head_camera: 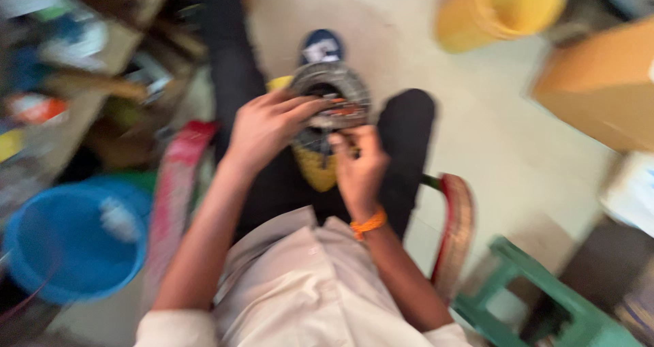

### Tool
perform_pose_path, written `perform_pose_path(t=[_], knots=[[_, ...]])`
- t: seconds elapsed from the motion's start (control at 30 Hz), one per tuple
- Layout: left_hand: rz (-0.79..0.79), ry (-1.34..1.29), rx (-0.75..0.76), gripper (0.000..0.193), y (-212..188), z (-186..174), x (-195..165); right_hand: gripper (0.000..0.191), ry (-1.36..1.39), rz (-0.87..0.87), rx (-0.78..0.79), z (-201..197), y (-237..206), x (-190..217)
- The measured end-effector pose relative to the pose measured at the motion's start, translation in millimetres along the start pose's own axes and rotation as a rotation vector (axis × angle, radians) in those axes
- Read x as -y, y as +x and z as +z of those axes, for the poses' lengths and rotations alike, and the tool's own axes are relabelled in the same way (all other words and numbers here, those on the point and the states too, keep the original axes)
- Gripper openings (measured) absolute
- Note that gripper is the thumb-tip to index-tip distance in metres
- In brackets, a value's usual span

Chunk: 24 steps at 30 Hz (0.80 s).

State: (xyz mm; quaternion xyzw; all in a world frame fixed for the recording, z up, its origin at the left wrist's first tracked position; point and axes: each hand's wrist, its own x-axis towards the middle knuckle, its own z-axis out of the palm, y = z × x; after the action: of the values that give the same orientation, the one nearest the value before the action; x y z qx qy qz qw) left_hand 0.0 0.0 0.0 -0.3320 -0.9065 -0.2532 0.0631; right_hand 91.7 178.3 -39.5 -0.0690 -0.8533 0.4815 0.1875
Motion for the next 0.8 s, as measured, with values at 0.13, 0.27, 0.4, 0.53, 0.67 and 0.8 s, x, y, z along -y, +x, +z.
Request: perform_pose_path(t=[0.13,0.27,0.4,0.53,0.67,0.8], knots=[[0.036,-0.061,-0.074,0.041,4,0,7,0.011,0.301,0.179,0.074,-1,4,8],[0.028,-0.125,-0.058,0.046,1,5,6,0.009,0.118,0.066,0.067,-6,1,9],[0.068,-0.117,-0.205,0.058,-21,10,-1,0.019,0.01,-0.021,0.045,-1,-5,3],[0.124,0.096,-0.333,0.063,-46,27,-18,0.027,-0.007,-0.079,0.063,1,-12,-8],[0.141,0.108,-0.264,0.058,-49,50,-23,0.023,-0.028,-0.061,0.129,-7,-14,-10],[0.073,0.003,-0.324,0.049,-44,63,-19,0.018,-0.044,-0.056,0.218,-36,-10,11]])
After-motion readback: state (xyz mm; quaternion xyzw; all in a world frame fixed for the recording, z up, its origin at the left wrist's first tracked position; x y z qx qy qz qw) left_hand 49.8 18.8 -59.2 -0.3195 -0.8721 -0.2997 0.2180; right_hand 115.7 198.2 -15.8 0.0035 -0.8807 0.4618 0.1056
